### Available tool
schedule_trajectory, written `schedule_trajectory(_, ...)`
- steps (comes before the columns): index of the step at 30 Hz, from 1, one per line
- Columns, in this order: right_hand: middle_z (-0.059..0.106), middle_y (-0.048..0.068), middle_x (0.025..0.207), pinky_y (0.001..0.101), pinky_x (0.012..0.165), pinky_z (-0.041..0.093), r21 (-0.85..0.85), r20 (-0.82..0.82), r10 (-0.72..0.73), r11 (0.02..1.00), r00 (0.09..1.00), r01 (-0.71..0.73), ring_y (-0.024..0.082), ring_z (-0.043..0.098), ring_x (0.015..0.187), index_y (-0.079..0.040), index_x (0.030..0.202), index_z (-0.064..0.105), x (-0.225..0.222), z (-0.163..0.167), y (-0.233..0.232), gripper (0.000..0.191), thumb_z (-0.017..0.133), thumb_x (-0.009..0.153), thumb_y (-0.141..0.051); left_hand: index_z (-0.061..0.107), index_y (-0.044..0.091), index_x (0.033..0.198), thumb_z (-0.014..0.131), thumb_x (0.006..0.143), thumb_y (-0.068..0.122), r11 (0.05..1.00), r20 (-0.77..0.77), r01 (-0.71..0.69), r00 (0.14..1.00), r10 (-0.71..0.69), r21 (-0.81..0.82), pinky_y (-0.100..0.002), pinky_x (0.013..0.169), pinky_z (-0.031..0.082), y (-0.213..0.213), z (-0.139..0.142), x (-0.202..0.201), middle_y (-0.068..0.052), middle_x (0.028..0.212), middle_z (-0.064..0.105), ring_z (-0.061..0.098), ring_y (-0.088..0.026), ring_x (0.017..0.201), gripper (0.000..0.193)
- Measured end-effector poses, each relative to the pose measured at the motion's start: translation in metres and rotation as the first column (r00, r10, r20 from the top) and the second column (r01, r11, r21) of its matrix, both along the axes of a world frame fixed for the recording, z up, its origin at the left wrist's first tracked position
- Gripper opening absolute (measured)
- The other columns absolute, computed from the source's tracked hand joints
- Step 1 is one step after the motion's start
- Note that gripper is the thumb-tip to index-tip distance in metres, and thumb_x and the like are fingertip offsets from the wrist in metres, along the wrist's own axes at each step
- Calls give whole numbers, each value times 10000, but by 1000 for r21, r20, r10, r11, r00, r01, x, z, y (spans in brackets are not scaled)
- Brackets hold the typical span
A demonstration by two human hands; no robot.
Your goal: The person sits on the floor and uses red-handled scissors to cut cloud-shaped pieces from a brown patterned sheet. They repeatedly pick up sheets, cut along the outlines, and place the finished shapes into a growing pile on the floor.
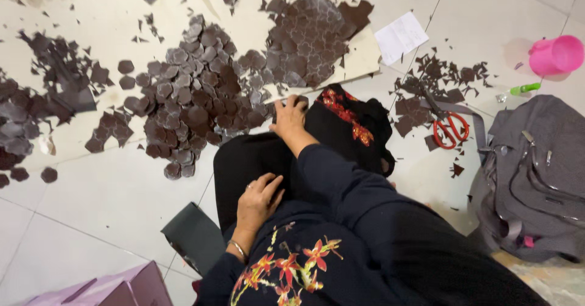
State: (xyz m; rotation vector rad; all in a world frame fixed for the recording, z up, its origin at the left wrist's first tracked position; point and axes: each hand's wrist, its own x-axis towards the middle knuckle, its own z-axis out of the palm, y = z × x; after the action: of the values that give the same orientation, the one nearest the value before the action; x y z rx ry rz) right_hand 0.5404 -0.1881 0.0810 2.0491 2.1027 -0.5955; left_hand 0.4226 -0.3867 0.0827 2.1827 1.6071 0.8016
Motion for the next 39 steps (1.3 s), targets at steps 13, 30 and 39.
schedule_trajectory(13, 776, 119, 983, 411, 860, 581, 13, -400, -157, 984, 903, 177, 298, 751, 929, -100, 1130, 745, -10, -45, 10, 284, 736, 929, -301, 759, 145, 1053, 795, 853, 212, 998, 123, -57, 991, 58, -15, -334, 703, 568, 3, -10, -3, -7, 988, 704, 697, -224, 822, 214)
schedule_trajectory(30, 595, 131, 1409, 368, 1135, 398, -199, -910, -32, 907, 412, -370, 275, 554, 1342, -75, 1293, 697, -31, -29, -9, 511, 738, 911, -411, 747, 107, 1081, 782, 869, 180, 999, 173, -24, 985, 29, -32, -348, 750, 572, 7, -16, -7, -53, 1017, 711, 705, -257, 868, 227)
schedule_trajectory(39, 645, 170, 1290, 404, 1026, 495, 184, -588, -362, 811, 724, 555, 321, 624, 1194, -70, 1318, 607, 200, -16, 53, 563, 788, 827, -278, 745, 95, 1086, 757, 900, 172, 995, 187, -47, 980, 63, -91, -339, 760, 565, 8, -7, -1, -58, 1030, 732, 715, -245, 869, 201)
